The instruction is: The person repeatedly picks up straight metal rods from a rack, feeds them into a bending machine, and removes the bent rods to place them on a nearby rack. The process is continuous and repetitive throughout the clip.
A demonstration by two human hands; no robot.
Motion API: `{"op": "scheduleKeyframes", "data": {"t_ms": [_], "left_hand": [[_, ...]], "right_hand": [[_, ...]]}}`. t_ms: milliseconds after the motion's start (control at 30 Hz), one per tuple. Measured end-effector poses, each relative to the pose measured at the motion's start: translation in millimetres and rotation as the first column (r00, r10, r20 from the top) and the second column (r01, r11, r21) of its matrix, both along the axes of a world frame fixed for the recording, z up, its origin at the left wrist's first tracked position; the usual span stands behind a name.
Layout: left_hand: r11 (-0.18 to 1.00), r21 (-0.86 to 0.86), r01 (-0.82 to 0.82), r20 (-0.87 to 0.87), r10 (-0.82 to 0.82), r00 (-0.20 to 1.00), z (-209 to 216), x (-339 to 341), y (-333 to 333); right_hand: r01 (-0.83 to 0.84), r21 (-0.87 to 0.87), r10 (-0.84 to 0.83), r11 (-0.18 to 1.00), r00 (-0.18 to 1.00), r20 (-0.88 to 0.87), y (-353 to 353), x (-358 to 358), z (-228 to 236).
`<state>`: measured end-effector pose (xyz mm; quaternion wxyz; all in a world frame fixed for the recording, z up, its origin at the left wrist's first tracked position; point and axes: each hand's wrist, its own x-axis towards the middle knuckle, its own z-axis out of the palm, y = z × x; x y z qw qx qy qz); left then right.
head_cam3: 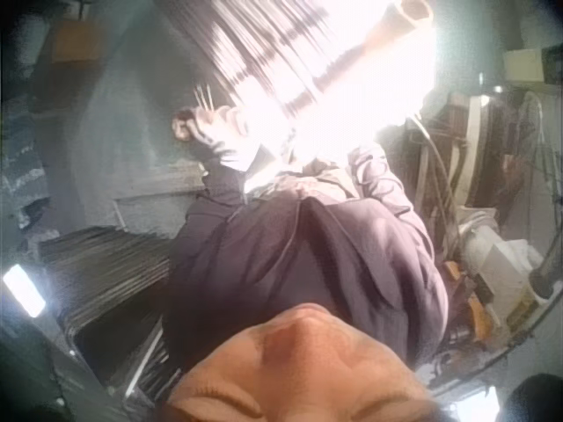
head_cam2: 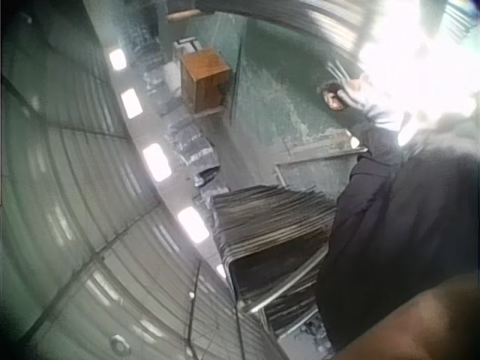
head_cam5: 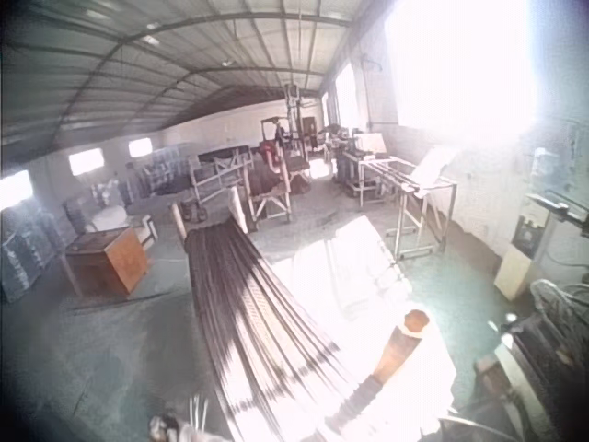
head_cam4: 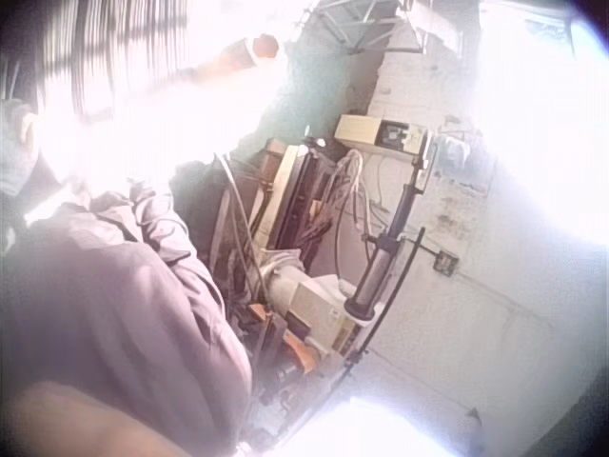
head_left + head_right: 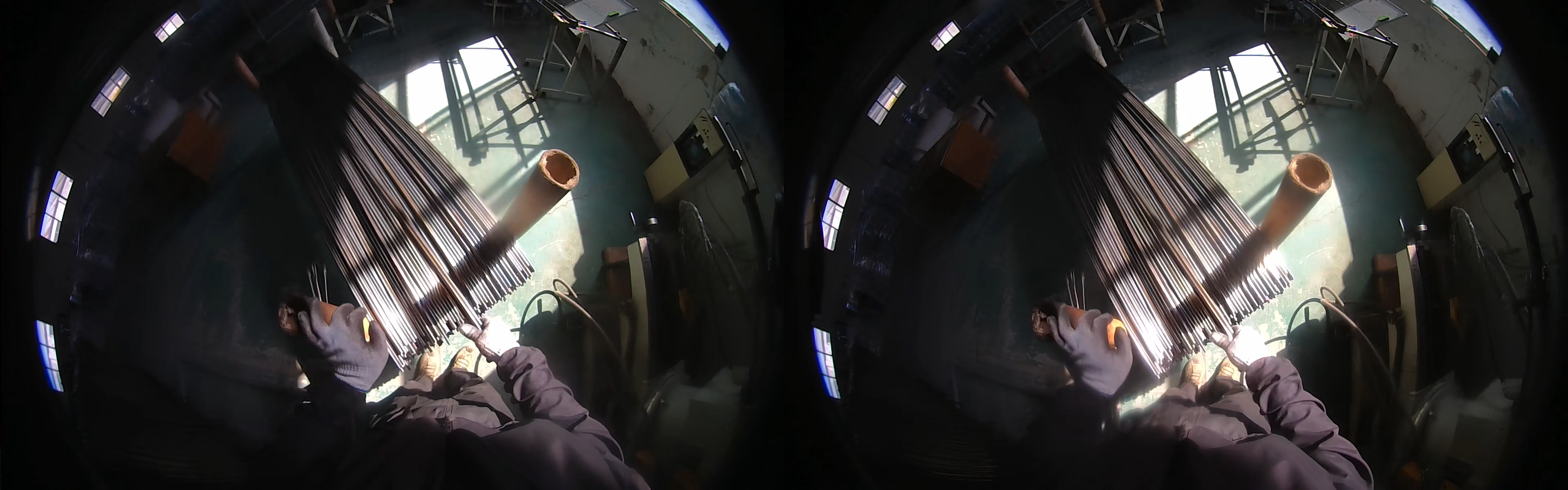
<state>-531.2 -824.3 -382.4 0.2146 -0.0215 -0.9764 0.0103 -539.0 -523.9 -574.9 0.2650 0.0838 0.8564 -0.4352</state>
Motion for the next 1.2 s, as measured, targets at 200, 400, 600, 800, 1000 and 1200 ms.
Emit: {"op": "scheduleKeyframes", "data": {"t_ms": [200,400,600,800,1000,1200], "left_hand": [[0.415,0.880,-0.229,0.399,-0.386,0.832,-129,36,49],[-0.616,0.356,-0.702,0.326,-0.622,0.712,-167,-43,38],[-0.482,0.272,-0.833,0.496,-0.672,0.551,-124,3,71],[-0.486,0.413,-0.770,0.175,-0.787,0.591,-20,61,141],[-0.490,0.614,-0.619,-0.022,-0.794,0.608,90,96,246],[-0.315,0.596,-0.738,-0.191,-0.949,0.251,93,243,382]], "right_hand": [[0.032,0.464,-0.065,0.885,0.996,0.054,103,247,93],[0.069,0.785,-0.494,0.615,0.810,0.315,123,532,156],[0.440,0.822,-0.393,0.363,0.872,-0.293,54,548,141],[0.557,0.814,-0.523,0.165,0.749,-0.406,118,673,136],[0.690,-0.337,-0.431,-0.640,-0.686,-0.586,154,845,107],[-0.180,-0.815,-0.629,-0.551,-0.553,0.547,198,768,148]]}}
